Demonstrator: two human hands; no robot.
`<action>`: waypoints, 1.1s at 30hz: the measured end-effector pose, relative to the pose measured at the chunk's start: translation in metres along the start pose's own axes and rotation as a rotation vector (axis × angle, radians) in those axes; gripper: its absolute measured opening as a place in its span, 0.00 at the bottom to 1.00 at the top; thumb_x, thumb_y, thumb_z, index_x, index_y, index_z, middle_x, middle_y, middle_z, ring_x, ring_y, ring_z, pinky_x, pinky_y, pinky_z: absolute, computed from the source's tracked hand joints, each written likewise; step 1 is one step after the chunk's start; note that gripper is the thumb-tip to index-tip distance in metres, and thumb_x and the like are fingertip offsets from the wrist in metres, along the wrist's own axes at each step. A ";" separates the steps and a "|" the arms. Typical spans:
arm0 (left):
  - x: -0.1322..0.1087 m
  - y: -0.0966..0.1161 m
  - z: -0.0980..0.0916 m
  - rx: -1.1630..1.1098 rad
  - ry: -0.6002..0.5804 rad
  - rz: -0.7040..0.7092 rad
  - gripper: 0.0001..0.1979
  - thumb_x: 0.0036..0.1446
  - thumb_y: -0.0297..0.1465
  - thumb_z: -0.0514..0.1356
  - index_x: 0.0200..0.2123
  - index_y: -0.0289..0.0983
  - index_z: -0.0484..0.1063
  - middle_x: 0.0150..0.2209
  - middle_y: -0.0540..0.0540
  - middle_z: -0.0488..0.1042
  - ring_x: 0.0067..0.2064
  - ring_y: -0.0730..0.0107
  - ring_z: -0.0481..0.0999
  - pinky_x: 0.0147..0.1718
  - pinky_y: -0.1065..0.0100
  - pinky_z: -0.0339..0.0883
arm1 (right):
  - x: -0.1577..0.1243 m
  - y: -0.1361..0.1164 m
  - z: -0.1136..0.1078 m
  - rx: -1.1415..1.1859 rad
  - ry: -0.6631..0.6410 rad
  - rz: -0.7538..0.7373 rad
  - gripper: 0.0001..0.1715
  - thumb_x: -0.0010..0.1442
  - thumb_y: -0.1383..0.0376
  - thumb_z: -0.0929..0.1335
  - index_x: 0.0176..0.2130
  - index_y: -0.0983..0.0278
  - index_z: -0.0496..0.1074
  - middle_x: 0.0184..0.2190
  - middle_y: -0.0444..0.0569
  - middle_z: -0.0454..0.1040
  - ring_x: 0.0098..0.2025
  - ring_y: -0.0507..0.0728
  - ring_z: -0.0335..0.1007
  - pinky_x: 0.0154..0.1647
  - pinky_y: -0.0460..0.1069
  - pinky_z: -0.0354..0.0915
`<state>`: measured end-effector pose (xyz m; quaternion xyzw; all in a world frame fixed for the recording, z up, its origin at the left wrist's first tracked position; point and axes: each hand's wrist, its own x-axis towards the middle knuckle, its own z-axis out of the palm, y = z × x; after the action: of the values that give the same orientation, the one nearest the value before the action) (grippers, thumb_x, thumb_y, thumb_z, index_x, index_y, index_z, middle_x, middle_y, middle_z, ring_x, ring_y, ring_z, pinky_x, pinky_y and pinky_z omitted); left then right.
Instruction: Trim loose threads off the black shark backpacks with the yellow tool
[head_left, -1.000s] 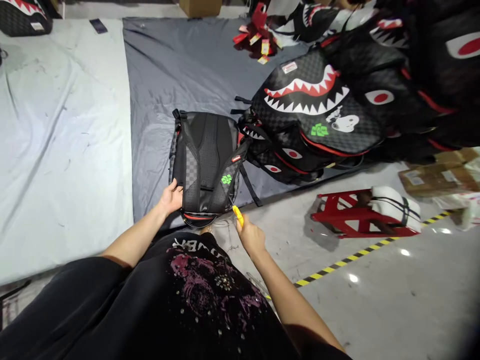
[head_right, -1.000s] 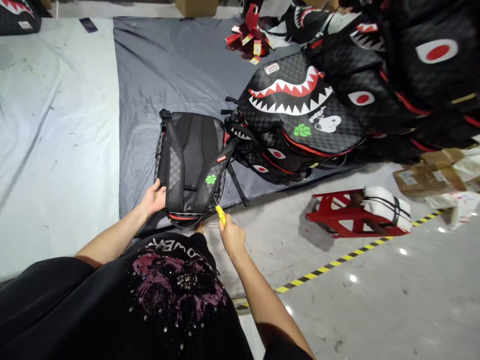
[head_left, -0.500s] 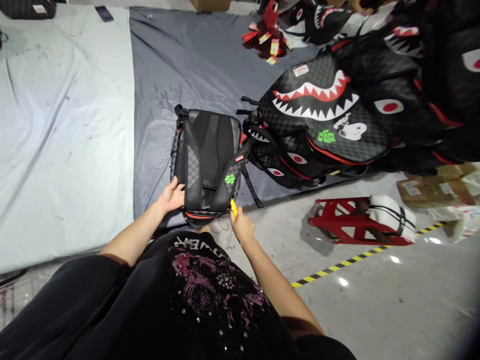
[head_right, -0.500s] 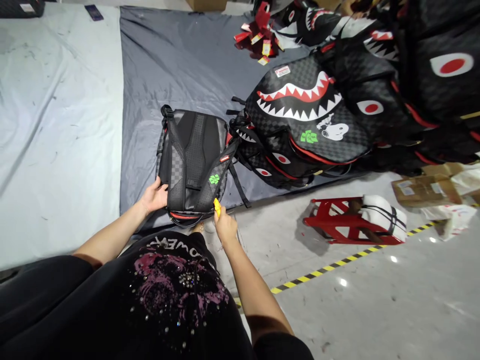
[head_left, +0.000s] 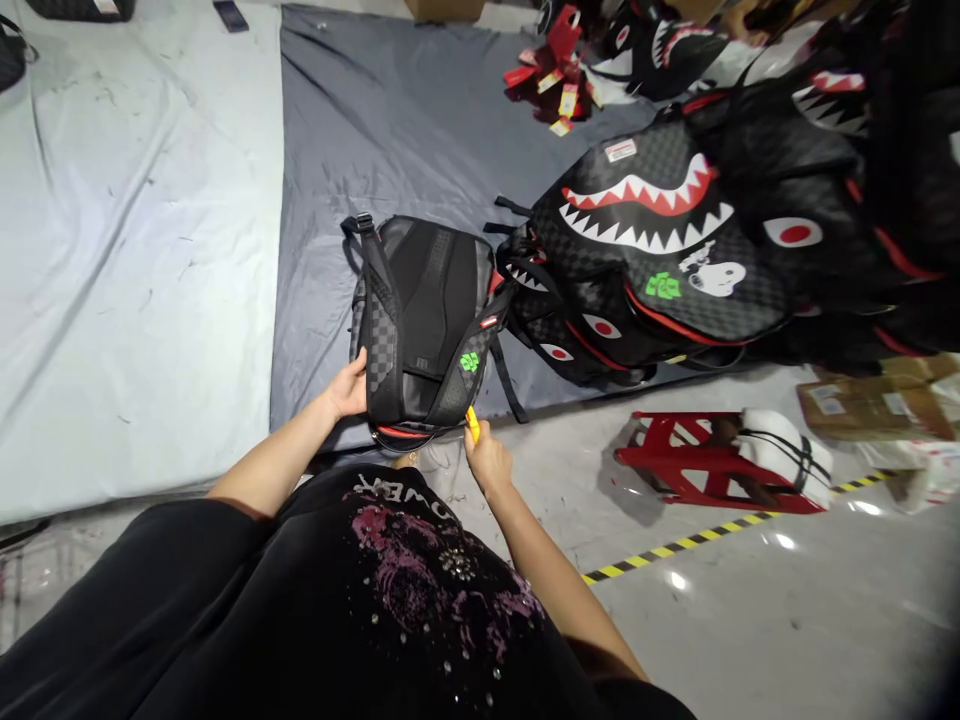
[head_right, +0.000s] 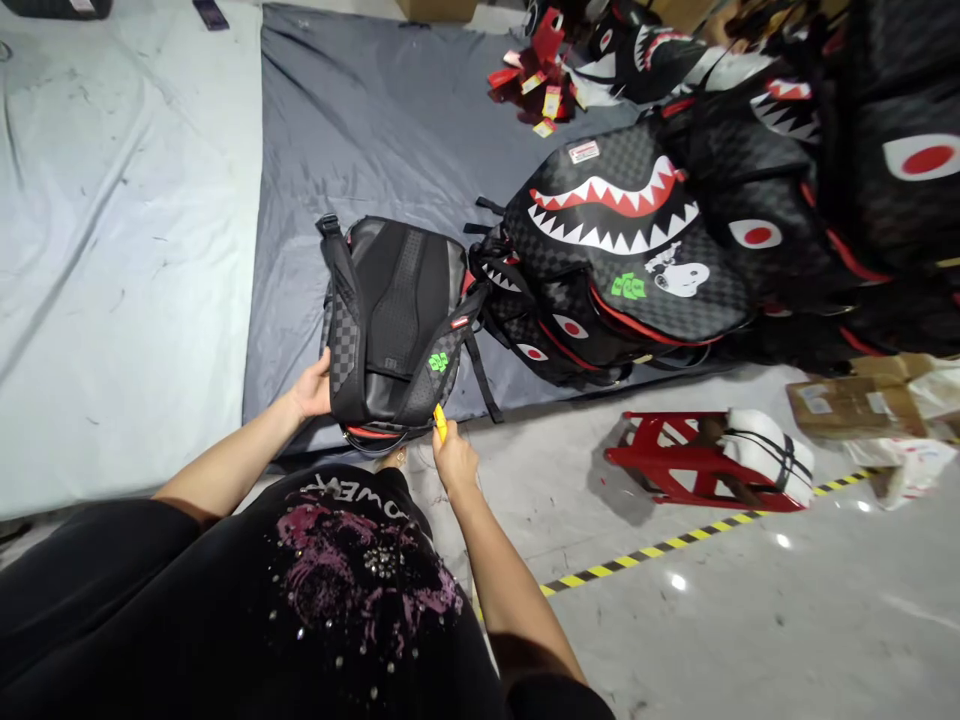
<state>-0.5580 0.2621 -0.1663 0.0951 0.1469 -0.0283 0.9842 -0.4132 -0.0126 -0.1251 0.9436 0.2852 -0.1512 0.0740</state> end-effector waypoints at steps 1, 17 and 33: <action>0.001 0.000 -0.002 0.005 0.011 0.003 0.34 0.66 0.53 0.47 0.50 0.28 0.74 0.44 0.32 0.80 0.47 0.50 0.81 0.53 0.53 0.70 | 0.000 -0.001 -0.001 0.007 0.001 0.008 0.21 0.73 0.55 0.57 0.55 0.64 0.66 0.35 0.53 0.79 0.37 0.60 0.78 0.31 0.48 0.59; -0.002 0.002 0.028 0.112 0.249 0.038 0.20 0.65 0.35 0.49 0.38 0.29 0.78 0.31 0.36 0.81 0.33 0.55 0.82 0.41 0.57 0.77 | 0.015 0.001 -0.011 -0.131 0.137 -0.096 0.21 0.70 0.57 0.63 0.57 0.65 0.63 0.41 0.54 0.78 0.40 0.60 0.76 0.39 0.50 0.59; -0.009 -0.007 0.026 0.248 0.441 0.178 0.11 0.62 0.26 0.55 0.37 0.31 0.78 0.24 0.44 0.78 0.22 0.65 0.78 0.26 0.69 0.75 | 0.030 0.019 -0.007 -0.134 0.128 -0.379 0.26 0.69 0.58 0.63 0.62 0.66 0.63 0.46 0.57 0.77 0.45 0.61 0.74 0.46 0.50 0.56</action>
<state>-0.5596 0.2499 -0.1403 0.2312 0.3441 0.0620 0.9079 -0.3771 -0.0110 -0.1270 0.8738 0.4710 -0.0827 0.0885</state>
